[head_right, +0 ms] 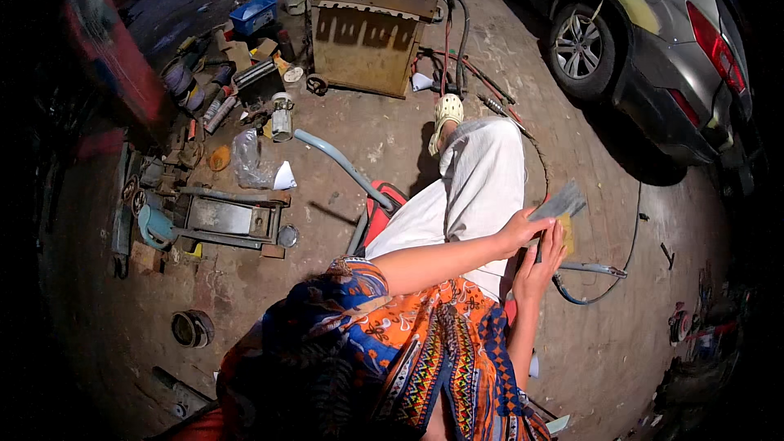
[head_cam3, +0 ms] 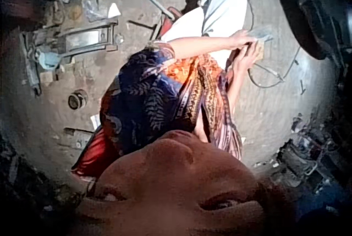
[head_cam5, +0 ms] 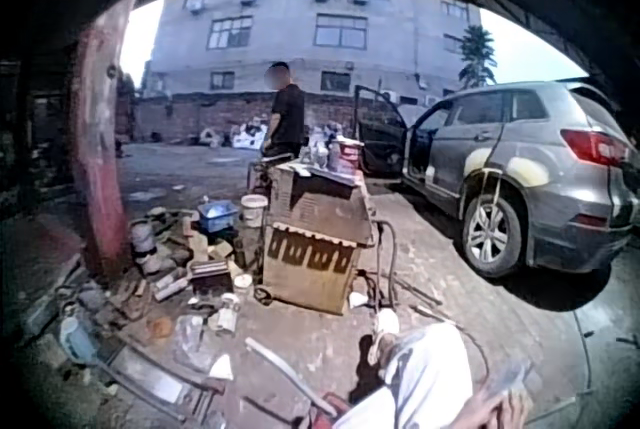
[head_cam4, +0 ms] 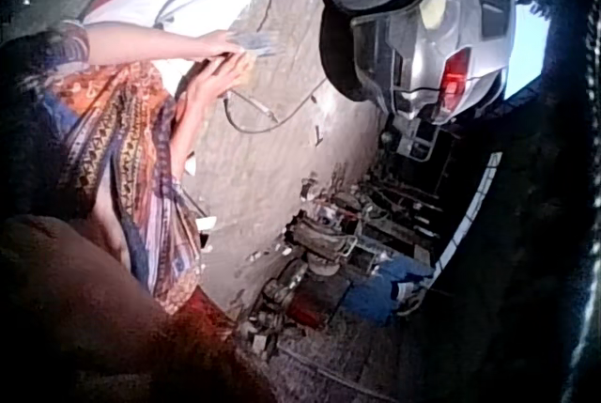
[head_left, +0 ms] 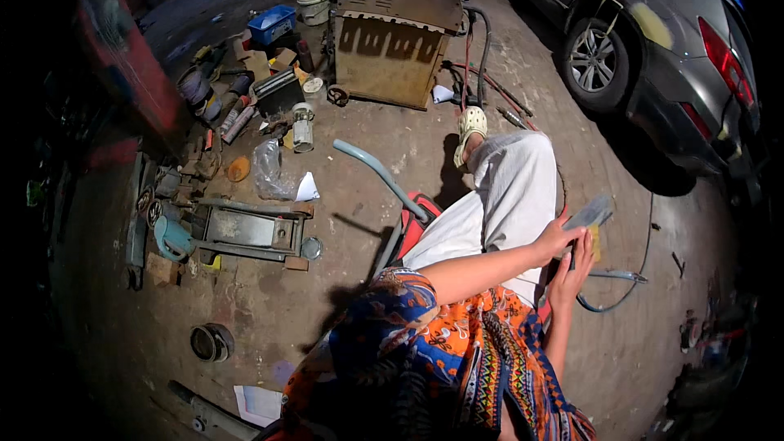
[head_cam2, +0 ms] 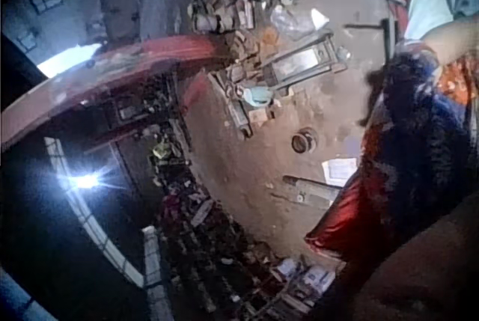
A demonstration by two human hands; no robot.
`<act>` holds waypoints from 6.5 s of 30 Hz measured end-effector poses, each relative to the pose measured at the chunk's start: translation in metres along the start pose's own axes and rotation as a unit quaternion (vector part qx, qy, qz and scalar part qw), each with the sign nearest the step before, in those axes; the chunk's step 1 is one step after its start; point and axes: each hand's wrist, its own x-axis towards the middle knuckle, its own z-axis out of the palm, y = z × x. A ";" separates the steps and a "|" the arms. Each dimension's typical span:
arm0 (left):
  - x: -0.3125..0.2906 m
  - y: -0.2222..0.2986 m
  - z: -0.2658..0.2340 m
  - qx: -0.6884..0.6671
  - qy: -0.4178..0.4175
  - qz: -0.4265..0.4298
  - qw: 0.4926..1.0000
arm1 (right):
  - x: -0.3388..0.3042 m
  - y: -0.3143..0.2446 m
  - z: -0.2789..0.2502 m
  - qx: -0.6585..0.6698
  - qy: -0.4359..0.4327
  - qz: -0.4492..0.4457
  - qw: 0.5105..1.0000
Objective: The person sits on a low stool in a workshop and sands a small rectangular metal plate using a yellow sanding block. They hold the metal piece in their left hand and rub the sanding block back and forth across its surface with their right hand, occasionally flipping the metal to work on different sides.
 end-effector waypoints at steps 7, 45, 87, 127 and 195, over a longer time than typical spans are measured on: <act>-0.013 0.016 0.002 -0.008 -0.089 0.017 0.996 | 0.001 0.004 -0.004 0.126 0.013 0.007 0.992; 0.014 -0.020 -0.002 0.125 0.106 0.018 0.986 | 0.020 0.015 0.012 -0.133 -0.023 -0.009 0.991; 0.019 -0.032 -0.003 0.071 0.072 -0.064 0.993 | -0.003 0.006 0.007 -0.111 -0.013 -0.007 0.994; 0.007 -0.004 -0.002 -0.049 0.040 -0.050 0.997 | 0.032 0.002 0.003 -0.121 0.057 0.024 0.991; -0.010 0.018 0.000 -0.110 -0.085 -0.075 0.987 | 0.006 0.007 -0.021 0.065 0.223 0.104 0.967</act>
